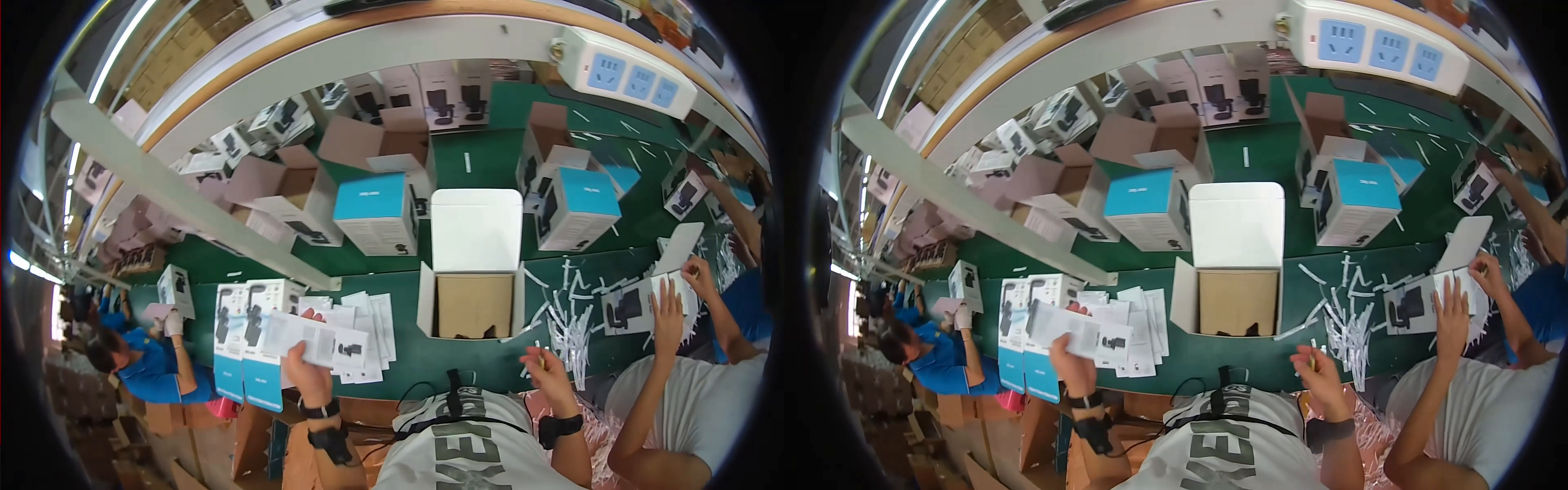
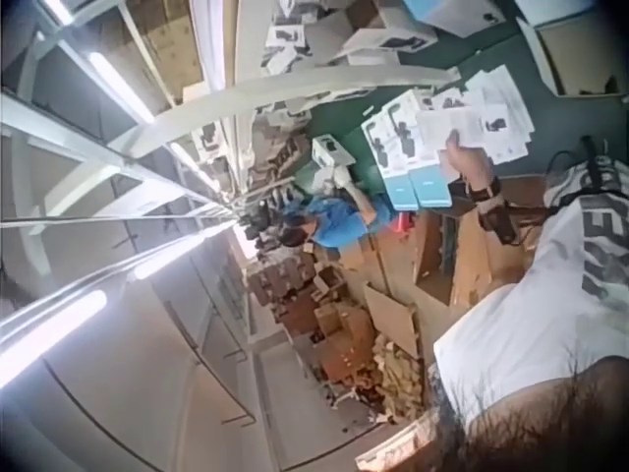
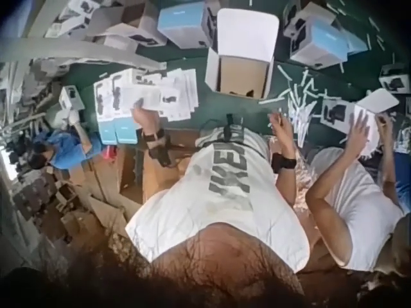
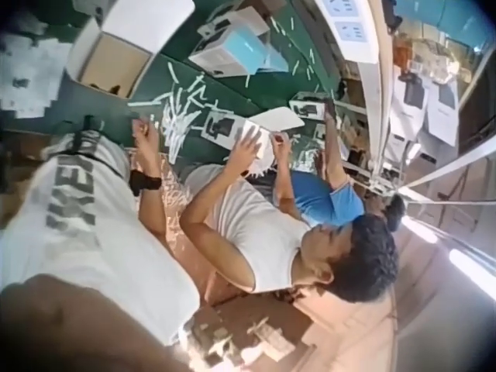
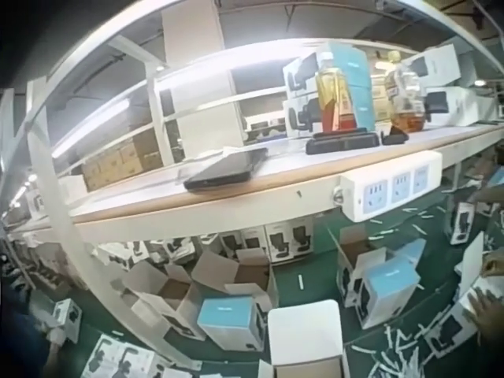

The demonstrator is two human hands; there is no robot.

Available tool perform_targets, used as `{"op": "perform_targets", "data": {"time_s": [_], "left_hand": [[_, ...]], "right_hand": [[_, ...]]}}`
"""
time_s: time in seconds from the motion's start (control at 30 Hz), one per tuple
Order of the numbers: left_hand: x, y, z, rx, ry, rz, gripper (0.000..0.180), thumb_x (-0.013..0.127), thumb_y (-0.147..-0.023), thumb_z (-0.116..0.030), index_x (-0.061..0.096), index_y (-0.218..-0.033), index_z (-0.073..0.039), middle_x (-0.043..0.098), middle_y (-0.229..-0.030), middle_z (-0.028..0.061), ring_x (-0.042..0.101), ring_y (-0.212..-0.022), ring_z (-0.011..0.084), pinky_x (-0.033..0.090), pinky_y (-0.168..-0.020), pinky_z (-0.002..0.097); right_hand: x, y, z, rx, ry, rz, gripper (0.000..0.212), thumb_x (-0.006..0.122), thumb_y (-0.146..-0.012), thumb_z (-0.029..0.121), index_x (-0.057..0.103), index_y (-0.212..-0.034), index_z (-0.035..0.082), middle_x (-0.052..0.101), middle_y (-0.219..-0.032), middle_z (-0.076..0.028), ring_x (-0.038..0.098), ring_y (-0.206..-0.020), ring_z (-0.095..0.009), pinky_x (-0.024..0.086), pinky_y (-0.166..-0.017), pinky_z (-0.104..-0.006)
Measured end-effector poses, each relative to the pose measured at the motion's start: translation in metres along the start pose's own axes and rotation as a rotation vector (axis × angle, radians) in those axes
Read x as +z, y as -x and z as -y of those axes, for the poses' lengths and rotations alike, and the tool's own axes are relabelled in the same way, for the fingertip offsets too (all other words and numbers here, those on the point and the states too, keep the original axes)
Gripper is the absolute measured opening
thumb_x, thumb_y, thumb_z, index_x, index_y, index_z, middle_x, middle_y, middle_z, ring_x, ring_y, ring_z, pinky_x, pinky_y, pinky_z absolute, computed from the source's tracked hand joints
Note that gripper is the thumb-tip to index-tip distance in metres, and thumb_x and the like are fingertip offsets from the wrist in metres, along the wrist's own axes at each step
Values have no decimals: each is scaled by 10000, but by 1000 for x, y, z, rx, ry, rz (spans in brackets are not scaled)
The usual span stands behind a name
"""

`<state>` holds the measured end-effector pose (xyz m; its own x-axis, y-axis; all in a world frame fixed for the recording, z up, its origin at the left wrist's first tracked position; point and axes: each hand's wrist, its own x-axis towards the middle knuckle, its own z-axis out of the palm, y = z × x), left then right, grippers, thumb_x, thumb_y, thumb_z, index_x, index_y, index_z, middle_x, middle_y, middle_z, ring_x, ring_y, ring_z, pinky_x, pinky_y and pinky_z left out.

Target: The person packs boxes by hand, placing a manual into a white box with a cardboard insert, then folding the flaps and applying a sticker. They slide the white box into a blue sleeve, press it closed, and set the completed package onto a shelf.

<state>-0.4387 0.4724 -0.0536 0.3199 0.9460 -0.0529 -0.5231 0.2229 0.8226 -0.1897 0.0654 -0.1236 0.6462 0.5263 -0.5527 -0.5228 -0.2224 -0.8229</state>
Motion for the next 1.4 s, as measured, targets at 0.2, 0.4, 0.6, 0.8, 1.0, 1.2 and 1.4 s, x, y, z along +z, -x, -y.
{"op": "perform_targets", "data": {"time_s": [0.2,0.4,0.6,0.8,1.0,1.2,1.4], "left_hand": [[173,54,-27,361,-37,642,888,586,-978,-118,40,-1672,-210,550,-1374,279,630,-1237,443,505,-1061,633],[168,30,42,619,-803,760,743,596,-923,-4,265,-1585,-77,534,-1376,274,521,-1347,442,417,-1137,593],[144,25,50,780,-791,637,731,666,-857,-4,371,-1526,-20,520,-1414,260,512,-1331,453,363,-1166,591],[192,43,16,852,-1232,774,716,722,-830,-27,439,-1487,-3,501,-1471,286,494,-1361,478,376,-1167,583],[114,34,79,404,-1029,696,729,734,-864,-88,448,-1526,16,449,-1537,327,456,-1403,509,386,-1181,526],[153,54,94,600,-1029,819,782,757,-916,-216,413,-1562,60,420,-1591,328,399,-1477,509,345,-1199,574],[176,68,106,722,-1484,1155,836,776,-910,-391,431,-1615,-101,398,-1664,211,368,-1523,475,326,-1226,567]], "right_hand": [[24,0,-39,109,-50,134,310,568,-1088,144,595,-1383,53,743,-1095,-57,550,-707,-60,451,-620,-218],[28,1,-19,164,60,91,335,488,-1137,227,587,-1407,55,749,-1096,-52,583,-719,-71,489,-644,-225],[28,0,-21,146,40,97,280,537,-1105,172,636,-1342,59,741,-1070,-49,593,-757,-85,470,-663,-238],[29,-12,-25,31,106,153,279,579,-1094,179,647,-1329,43,740,-1073,-50,611,-803,-72,450,-689,-215],[20,-31,26,-298,246,24,295,627,-1076,189,658,-1318,23,727,-1057,-31,638,-901,-51,472,-744,-206],[61,-49,115,-398,206,-78,369,757,-980,158,661,-1315,35,711,-1042,-17,644,-901,-64,493,-711,-218],[52,-60,129,-660,638,-84,343,816,-913,199,706,-1210,67,722,-972,-90,706,-751,-219,553,-669,-344]]}}
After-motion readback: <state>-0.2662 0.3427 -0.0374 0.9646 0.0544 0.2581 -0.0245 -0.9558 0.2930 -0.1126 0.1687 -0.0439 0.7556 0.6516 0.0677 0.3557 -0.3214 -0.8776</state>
